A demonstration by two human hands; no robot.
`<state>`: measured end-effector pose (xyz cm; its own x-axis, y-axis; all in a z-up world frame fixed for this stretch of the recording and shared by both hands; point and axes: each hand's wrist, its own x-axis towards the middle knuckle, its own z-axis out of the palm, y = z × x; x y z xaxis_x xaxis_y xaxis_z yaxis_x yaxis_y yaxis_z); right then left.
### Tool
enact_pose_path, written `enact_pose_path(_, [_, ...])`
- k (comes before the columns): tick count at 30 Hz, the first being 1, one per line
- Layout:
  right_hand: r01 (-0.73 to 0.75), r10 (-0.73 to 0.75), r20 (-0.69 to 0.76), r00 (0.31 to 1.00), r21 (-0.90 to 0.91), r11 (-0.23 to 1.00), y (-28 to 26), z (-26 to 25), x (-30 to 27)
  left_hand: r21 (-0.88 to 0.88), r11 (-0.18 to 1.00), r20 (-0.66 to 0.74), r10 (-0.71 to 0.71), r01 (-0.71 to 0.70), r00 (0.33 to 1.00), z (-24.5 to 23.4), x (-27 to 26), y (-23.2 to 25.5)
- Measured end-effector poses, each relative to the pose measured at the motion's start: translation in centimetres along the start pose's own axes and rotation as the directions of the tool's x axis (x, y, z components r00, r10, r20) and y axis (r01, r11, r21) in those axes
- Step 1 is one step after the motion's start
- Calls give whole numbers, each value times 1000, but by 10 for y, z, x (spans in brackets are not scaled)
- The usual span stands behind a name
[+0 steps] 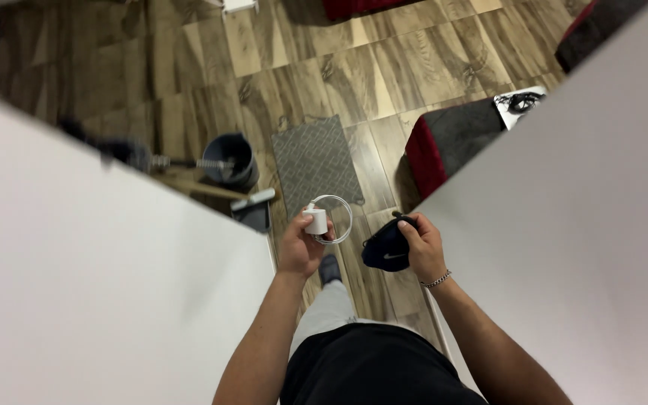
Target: The person picks up a white charging cable and power adapter from the desk, coils the cable by hand, and carries the charger and a small pouch to the coffee table in the living room, arranging the charger items on the table. The person then walks back to the desk and touches the laptop.
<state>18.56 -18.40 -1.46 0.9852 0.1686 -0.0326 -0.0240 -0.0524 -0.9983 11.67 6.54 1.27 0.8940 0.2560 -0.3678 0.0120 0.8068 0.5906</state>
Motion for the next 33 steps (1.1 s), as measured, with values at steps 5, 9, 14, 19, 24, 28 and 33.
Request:
enact_pose_path(5, [35,-41,-67,997,-92,995,-65,56,89,78,993,75,-95,89,993,34,113,51])
enact_pose_path(9, [5,-25,-149,989,-135,991,-63,72,159,148,979,116,-157,139,981,61,185,83])
enact_pose_path(14, [-14,-11,-180,984,-136,991,-36,83,263,158,972,143,-197,174,970,83,290,107])
enact_pose_path(19, [-25,7,-181,984,-96,995,-54,103,379,162,971,142,-198,174,970,109,402,130])
enact_pose_path(24, [-52,38,-117,992,-115,992,-77,116,499,194,968,148,-191,161,970,154,504,164])
enact_pose_path(28, [-24,19,-49,999,-99,995,-97,111,583,185,969,174,-194,161,966,191,579,176])
enact_pose_path(33, [-51,52,22,998,-24,998,-113,108,676,185,959,217,-251,213,943,240,675,180])
